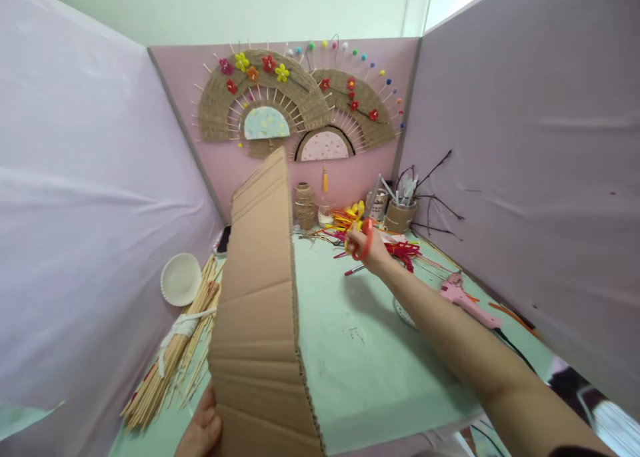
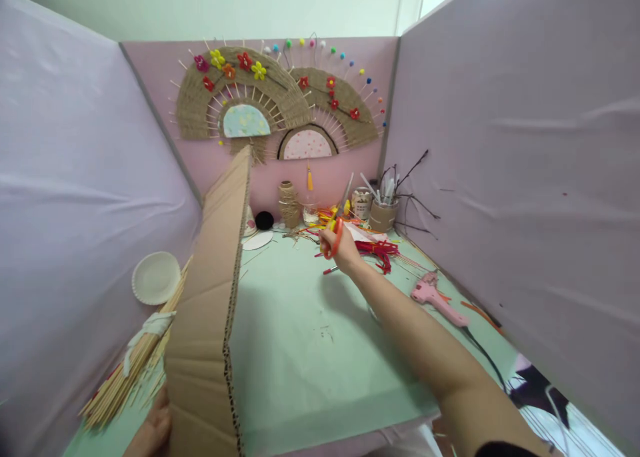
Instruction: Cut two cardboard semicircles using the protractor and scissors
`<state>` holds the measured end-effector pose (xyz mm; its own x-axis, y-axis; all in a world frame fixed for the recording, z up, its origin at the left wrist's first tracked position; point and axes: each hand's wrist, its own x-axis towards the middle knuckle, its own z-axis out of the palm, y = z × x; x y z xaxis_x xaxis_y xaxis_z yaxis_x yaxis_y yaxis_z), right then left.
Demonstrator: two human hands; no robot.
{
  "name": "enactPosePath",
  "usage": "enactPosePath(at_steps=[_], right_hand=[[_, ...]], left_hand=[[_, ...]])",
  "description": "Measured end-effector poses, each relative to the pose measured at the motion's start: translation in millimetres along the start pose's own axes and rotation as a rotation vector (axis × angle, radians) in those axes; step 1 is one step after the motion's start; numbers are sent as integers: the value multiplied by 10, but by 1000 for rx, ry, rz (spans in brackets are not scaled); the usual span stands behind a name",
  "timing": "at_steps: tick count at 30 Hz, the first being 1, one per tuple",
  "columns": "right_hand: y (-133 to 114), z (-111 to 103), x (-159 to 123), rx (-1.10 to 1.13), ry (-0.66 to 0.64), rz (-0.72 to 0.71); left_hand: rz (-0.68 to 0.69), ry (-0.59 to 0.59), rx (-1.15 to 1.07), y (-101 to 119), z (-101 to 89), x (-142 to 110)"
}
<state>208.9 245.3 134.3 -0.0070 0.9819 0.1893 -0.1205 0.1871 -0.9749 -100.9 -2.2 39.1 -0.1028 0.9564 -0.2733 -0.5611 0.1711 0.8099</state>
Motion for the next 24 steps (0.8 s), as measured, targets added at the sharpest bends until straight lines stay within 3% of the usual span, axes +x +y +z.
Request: enactPosePath(at_steps=[5,9,13,17,20,24], right_hand=[[0,-324,-1100,165,-53,72],[120,-389,-1578,252,58,163],[201,-354,-1699,197,172,193],[197,-262,-1690,215,257,175],[174,-184,-1610,228,320,148],[215,-86,-1380,237,384,115]], left_hand=[[-75,-130,49,164,292,209],[-158,-260,124,257,462,344],[-217,-354,218,293,534,401],[-194,-291,238,371,586,509],[-162,-242,30,421,633,636],[-203,-291,-184,352,737,730]])
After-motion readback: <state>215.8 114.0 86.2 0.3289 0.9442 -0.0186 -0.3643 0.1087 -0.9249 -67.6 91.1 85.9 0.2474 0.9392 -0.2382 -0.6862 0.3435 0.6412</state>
